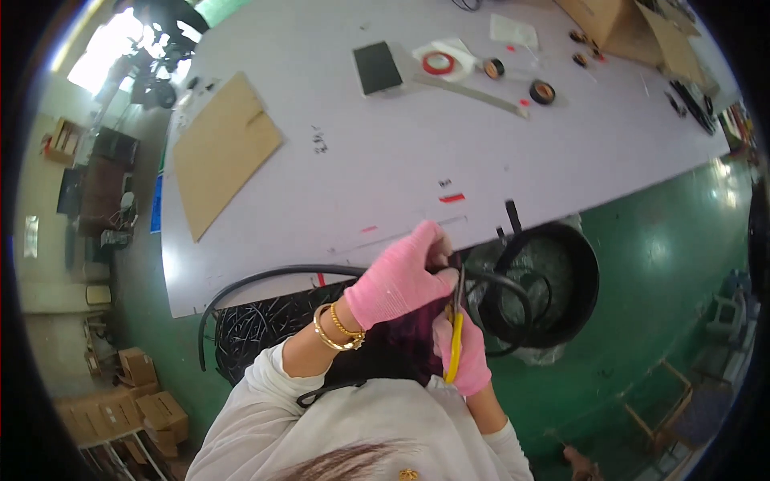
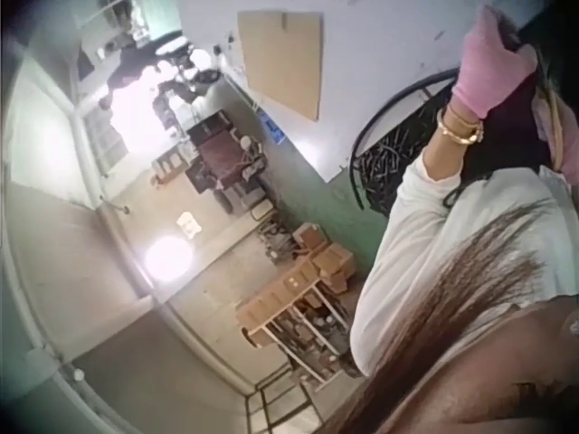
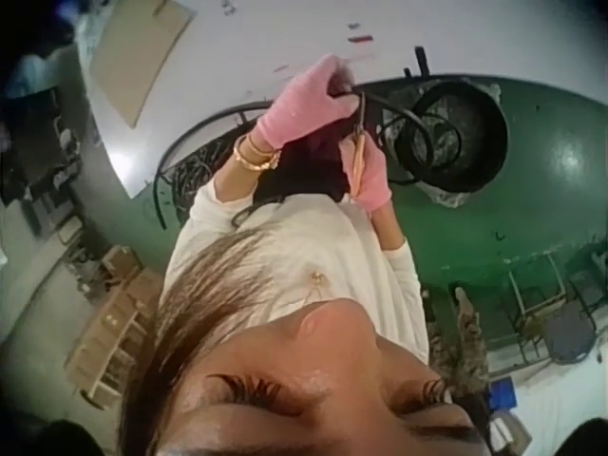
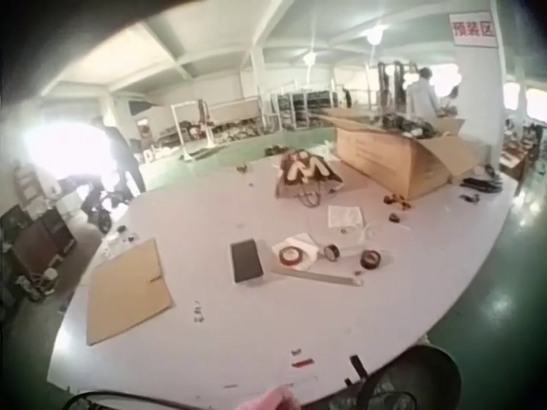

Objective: Cut black rubber cables to specific lengths using scissors on a workbench in a factory.

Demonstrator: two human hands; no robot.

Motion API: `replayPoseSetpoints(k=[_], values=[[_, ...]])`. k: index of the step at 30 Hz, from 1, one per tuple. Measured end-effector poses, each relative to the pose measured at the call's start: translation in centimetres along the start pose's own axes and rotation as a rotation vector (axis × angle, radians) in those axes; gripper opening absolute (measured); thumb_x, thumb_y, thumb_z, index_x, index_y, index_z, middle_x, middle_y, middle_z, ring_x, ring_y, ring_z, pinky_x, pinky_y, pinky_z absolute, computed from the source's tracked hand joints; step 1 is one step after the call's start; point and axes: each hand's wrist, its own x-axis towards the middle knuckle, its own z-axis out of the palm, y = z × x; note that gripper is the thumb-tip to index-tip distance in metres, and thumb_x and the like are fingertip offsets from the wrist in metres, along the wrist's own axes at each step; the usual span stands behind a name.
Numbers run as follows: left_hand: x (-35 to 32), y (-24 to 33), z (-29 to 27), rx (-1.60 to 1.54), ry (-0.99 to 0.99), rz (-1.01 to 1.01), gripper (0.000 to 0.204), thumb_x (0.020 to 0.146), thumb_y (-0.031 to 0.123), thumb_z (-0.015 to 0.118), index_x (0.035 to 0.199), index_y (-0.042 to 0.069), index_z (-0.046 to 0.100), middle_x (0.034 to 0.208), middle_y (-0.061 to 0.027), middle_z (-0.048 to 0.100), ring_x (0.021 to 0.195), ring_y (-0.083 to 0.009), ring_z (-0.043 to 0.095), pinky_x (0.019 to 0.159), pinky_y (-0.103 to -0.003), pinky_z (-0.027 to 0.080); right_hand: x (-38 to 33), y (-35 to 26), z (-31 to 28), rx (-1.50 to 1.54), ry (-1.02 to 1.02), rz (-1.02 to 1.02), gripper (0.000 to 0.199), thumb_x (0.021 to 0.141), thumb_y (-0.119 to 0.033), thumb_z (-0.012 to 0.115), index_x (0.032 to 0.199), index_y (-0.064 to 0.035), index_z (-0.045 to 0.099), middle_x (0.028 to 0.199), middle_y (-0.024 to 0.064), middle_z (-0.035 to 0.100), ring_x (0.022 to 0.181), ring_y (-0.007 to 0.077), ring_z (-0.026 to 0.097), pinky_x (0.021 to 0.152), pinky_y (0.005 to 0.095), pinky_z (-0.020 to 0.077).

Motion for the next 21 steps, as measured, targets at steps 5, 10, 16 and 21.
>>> replayPoseSetpoints(k=[5, 10, 16, 21], values=[[2.2, -0.9, -0.8, -0.386, -0.560, 0.034, 0.053, 0.080, 0.005, 0.051, 0.132, 0.003, 0.049, 0.084, -0.0067, 0.065, 0.063, -0.0137, 0.061, 0.059, -0.028, 0.052, -0.1, 0.1, -1.4, 0.732, -0.090, 0.496, 0.034, 0.100, -0.041, 0.035, 0.082, -0.0153, 0.048, 0.058, -0.0042, 0.039, 0.044, 0.0095, 0.037, 0.040, 0.0251, 0.0276], [3.6, -0.9, -1.0, -0.557, -0.871, -0.051, 0.047, 0.075, 0.006, 0.047, 0.120, 0.000, 0.059, 0.096, -0.0115, 0.070, 0.051, -0.0087, 0.053, 0.046, -0.023, 0.045, -2.5, -2.6, -0.6, 0.324, -0.042, 0.232, 0.020, 0.095, -0.023, 0.056, 0.084, -0.0082, 0.051, 0.061, 0.0013, 0.047, 0.049, 0.0116, 0.043, 0.042, 0.0263, 0.0318], [3.4, -1.6, -0.6, -0.709, -0.882, -0.046, 0.041, 0.073, 0.006, 0.049, 0.110, -0.005, 0.060, 0.100, -0.0192, 0.070, 0.043, -0.0097, 0.049, 0.041, -0.024, 0.042, -2.8, -4.5, 0.5, 0.280, 0.064, 0.294, 0.032, 0.095, -0.026, 0.058, 0.070, -0.0120, 0.044, 0.054, -0.0010, 0.039, 0.043, 0.0117, 0.037, 0.040, 0.0272, 0.0274], [3.7, -1.7, -0.2, -0.733, -0.865, -0.048, 0.038, 0.071, 0.008, 0.052, 0.106, -0.004, 0.061, 0.099, -0.0188, 0.070, 0.045, -0.0089, 0.050, 0.041, -0.022, 0.041, -2.6, -1.9, -1.6, 0.493, -0.041, 0.270, 0.033, 0.100, -0.028, 0.048, 0.072, -0.0119, 0.050, 0.053, 0.0013, 0.045, 0.040, 0.0135, 0.036, 0.039, 0.0308, 0.0271]])
